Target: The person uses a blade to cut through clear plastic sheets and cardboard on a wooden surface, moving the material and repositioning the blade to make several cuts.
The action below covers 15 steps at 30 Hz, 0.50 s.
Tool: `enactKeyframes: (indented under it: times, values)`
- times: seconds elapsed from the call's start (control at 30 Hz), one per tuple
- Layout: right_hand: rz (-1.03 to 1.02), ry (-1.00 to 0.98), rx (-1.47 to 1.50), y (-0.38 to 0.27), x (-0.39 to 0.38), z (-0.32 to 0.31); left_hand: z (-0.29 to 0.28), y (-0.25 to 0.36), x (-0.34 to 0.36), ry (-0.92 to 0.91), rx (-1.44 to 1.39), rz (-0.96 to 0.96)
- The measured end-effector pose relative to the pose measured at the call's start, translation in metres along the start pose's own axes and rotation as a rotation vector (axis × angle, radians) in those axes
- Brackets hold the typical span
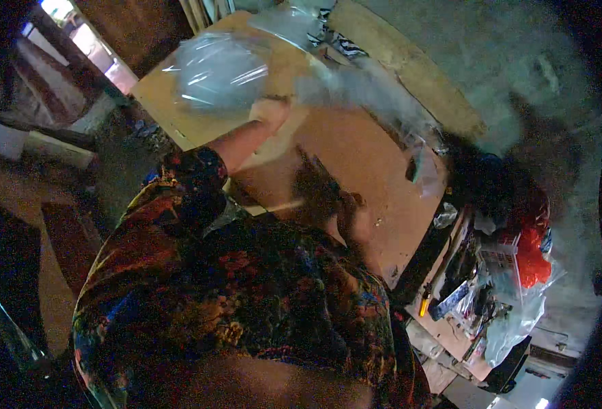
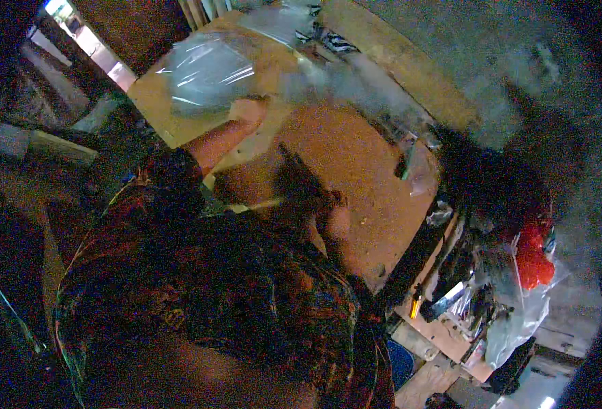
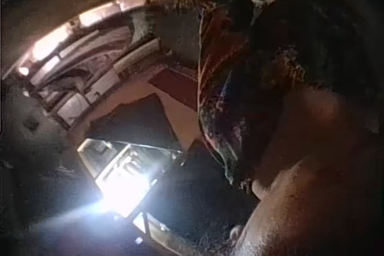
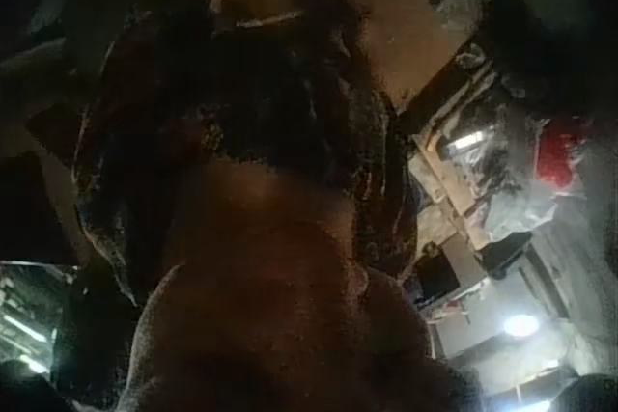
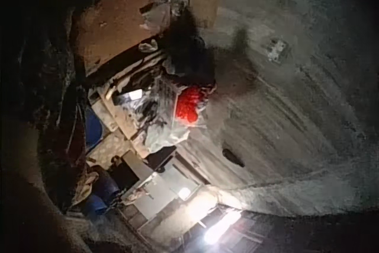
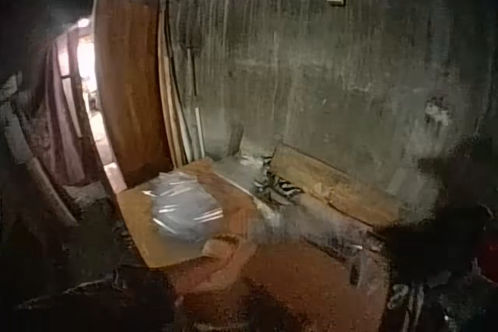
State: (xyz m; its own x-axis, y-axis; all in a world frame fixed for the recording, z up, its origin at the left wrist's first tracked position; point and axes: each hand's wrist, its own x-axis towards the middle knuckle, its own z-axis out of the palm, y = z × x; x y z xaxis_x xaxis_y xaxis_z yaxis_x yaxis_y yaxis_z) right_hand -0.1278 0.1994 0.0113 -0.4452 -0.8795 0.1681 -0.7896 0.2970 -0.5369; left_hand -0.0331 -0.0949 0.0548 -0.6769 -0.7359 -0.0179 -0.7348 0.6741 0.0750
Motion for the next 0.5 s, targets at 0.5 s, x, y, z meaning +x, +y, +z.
enactKeyframes:
  times: [0.5]
  values:
    - [-0.08, -0.063, -0.106, -0.002, 0.013, 0.008, 0.032, 0.001, -0.01, 0.149, -0.109, -0.014]
